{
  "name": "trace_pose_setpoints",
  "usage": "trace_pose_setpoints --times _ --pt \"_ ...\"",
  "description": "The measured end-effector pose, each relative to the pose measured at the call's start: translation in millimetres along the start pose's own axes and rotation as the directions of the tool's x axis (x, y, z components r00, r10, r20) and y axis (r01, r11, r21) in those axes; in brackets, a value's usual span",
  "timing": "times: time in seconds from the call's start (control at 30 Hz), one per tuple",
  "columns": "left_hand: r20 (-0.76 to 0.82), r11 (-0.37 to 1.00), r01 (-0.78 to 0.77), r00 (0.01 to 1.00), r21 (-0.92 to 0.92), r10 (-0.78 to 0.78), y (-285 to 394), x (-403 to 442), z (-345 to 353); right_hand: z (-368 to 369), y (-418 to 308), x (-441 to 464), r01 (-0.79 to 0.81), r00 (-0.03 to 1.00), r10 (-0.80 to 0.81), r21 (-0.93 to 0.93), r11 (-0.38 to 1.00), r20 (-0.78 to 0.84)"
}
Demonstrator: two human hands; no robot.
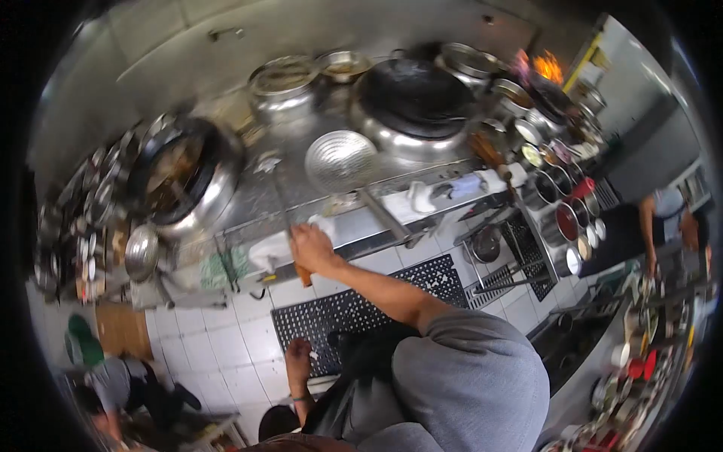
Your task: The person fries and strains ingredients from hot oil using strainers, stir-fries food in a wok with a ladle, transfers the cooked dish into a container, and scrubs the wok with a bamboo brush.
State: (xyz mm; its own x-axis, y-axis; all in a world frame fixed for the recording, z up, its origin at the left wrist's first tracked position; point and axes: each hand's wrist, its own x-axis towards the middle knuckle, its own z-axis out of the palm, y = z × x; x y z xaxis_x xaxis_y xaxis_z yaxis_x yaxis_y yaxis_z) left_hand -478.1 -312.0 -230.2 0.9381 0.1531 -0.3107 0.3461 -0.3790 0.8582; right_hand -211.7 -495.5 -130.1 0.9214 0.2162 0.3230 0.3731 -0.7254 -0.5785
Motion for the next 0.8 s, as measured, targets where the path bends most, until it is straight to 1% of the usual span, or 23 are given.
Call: trace_pose_setpoints --times 0.03,0.07,0.13,0.2,0.23,0.33,0.37,0.4,0.43,0.47,0.5,0.53,0.6,0.67,0.7,0.73,0.77,0.8 --pt "-0.009 0.997 -0.040 0.999 0.070 0.041 -21 3 15 -17 2 -15 0.052 0.998 -0.051 0.023 0.998 -0.031" --pt "0.002 0.989 -0.043 0.999 0.144 0.043 -19 -1 24 -34 9 -34 0.108 0.993 -0.105 0.047 0.993 -0.057" --pt "0.031 0.955 -0.061 0.998 0.291 0.054 -5 -6 47 -68 31 -77 0.089 0.995 -0.094 0.113 0.990 0.041" --pt "0.130 0.931 -0.083 0.991 0.355 0.038 20 -5 66 -104 56 -129 0.131 0.991 -0.130 0.033 0.991 -0.031" --pt "0.188 0.915 -0.107 0.982 0.389 0.035 32 -1 82 -117 76 -158 0.066 0.998 -0.067 0.025 0.997 0.010" --pt "0.435 0.769 -0.384 0.887 0.511 0.154 49 25 128 -158 140 -239 -0.125 0.987 0.125 -0.011 0.992 0.099" --pt "0.530 0.740 -0.407 0.844 0.536 0.081 52 38 144 -176 157 -263 -0.180 0.977 0.183 -0.038 0.983 0.108" --pt "0.529 0.762 -0.409 0.842 0.502 0.104 65 44 160 -188 174 -289 -0.252 0.960 0.258 -0.063 0.966 0.107" --pt "0.549 0.780 -0.421 0.827 0.462 0.122 80 46 182 -186 200 -321 -0.271 0.961 0.263 -0.085 0.959 -0.090" --pt "0.584 0.794 -0.438 0.801 0.422 0.131 93 48 206 -201 213 -344 -0.362 0.931 0.352 -0.105 0.926 -0.102" --pt "0.625 0.909 -0.320 0.776 0.266 0.090 102 50 230 -220 228 -360 -0.452 0.890 0.441 -0.113 0.885 -0.112" --pt "0.713 0.864 -0.396 0.698 0.311 0.064 116 58 257 -238 241 -380 -0.526 0.850 0.515 -0.111 0.843 -0.112" --pt "0.807 0.778 -0.509 0.591 0.367 0.006 138 67 300 -270 256 -412 -0.637 0.755 0.602 -0.070 0.768 -0.262" --pt "0.840 0.787 -0.481 0.537 0.385 -0.083 180 59 340 -296 269 -428 -0.697 0.670 0.637 -0.028 0.716 -0.381" --pt "0.852 0.789 -0.467 0.508 0.398 -0.129 206 48 363 -311 268 -434 -0.755 0.604 0.697 0.003 0.656 -0.388" --pt "0.863 0.793 -0.450 0.472 0.411 -0.180 218 52 381 -310 277 -434 -0.759 0.592 0.692 0.003 0.651 -0.414" --pt "0.871 0.874 -0.310 0.441 0.375 -0.217 207 74 402 -314 285 -437 -0.761 0.580 0.684 0.004 0.648 -0.442" --pt "0.871 0.907 -0.223 0.431 0.356 -0.236 211 89 426 -319 295 -435 -0.761 0.574 0.674 0.001 0.648 -0.465"
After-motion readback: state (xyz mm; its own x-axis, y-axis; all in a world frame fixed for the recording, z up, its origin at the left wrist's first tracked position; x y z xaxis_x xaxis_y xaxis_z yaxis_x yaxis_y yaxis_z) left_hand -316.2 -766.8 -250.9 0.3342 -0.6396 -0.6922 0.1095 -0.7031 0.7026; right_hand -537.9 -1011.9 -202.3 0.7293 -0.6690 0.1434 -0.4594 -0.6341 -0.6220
